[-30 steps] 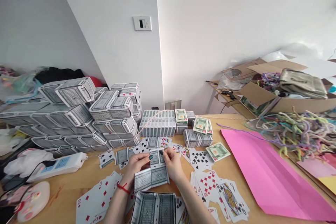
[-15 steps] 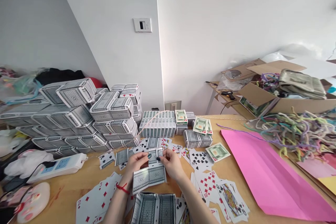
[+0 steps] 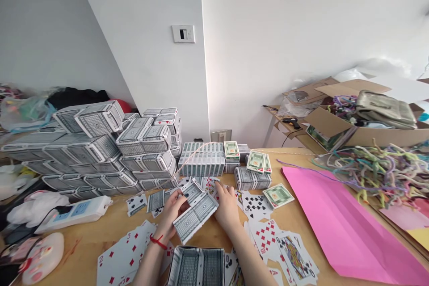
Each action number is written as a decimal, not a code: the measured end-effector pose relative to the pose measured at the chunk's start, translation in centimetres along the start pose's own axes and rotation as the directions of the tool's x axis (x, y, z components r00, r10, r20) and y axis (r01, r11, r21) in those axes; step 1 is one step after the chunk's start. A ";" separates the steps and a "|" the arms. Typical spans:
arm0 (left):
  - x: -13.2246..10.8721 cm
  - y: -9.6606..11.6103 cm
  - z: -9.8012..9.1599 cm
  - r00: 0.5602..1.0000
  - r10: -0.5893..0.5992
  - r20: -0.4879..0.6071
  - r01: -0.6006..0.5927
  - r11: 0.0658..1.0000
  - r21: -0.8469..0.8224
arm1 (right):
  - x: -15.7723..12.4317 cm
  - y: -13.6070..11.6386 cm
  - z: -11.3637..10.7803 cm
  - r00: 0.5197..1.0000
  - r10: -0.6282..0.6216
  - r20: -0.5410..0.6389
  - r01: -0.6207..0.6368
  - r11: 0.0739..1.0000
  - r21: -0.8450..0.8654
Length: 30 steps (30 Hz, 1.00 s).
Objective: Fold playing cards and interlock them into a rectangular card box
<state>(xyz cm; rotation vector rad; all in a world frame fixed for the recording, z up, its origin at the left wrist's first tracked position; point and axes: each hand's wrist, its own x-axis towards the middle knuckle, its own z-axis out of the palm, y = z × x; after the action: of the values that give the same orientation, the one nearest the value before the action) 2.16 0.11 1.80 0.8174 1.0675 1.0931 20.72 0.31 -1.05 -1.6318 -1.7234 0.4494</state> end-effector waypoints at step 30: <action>0.3 -0.2 0.0 0.995 0.048 -0.086 -0.069 0.961 -0.269 | 0.5 1.3 -1.3 0.924 0.351 0.152 -0.288 0.378 0.880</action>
<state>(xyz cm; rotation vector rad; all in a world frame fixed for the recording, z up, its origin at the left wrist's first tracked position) 2.24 0.36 1.48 0.5932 0.9363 1.2982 22.54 0.66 -0.96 -1.0881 -0.7610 1.2526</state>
